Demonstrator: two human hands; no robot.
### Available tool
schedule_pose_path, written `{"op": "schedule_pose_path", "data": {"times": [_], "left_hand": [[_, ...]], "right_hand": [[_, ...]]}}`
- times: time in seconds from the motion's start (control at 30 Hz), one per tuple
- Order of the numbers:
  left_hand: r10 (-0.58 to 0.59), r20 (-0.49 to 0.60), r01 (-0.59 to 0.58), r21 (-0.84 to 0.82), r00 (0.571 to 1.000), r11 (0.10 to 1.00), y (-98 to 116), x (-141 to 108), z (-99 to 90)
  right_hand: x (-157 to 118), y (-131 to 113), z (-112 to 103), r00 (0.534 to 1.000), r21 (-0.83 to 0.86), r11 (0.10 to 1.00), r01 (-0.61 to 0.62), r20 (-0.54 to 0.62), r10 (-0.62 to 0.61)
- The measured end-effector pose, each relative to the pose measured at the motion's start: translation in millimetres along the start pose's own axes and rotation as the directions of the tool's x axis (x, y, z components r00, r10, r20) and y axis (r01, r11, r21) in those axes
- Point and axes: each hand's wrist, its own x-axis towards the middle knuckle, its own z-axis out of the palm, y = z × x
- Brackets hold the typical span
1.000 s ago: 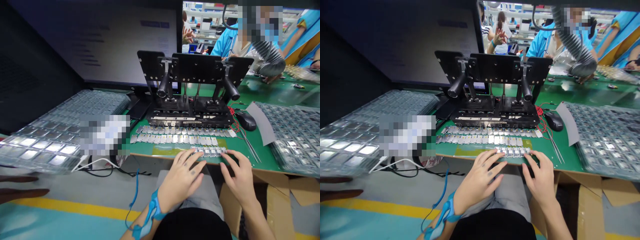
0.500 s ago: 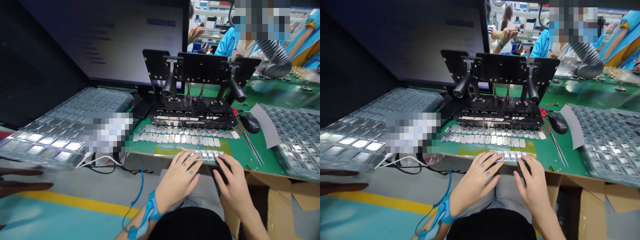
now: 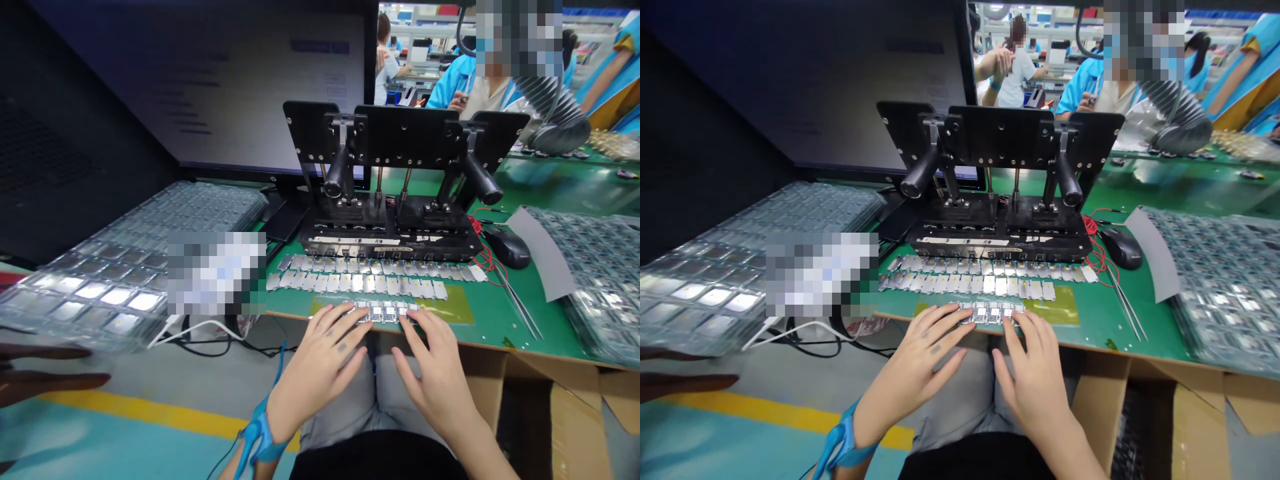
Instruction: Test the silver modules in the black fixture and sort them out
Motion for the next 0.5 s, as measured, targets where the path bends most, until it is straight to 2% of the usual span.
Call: {"op": "schedule_pose_path", "data": {"times": [0.5], "left_hand": [[0.040,0.017,-0.041,0.048,0.999,0.998,-28.0,-9.7,-3.4]], "right_hand": [[11.1,-23.0,11.6,0.995,0.037,0.994,-0.099,0.025,0.098]]}}
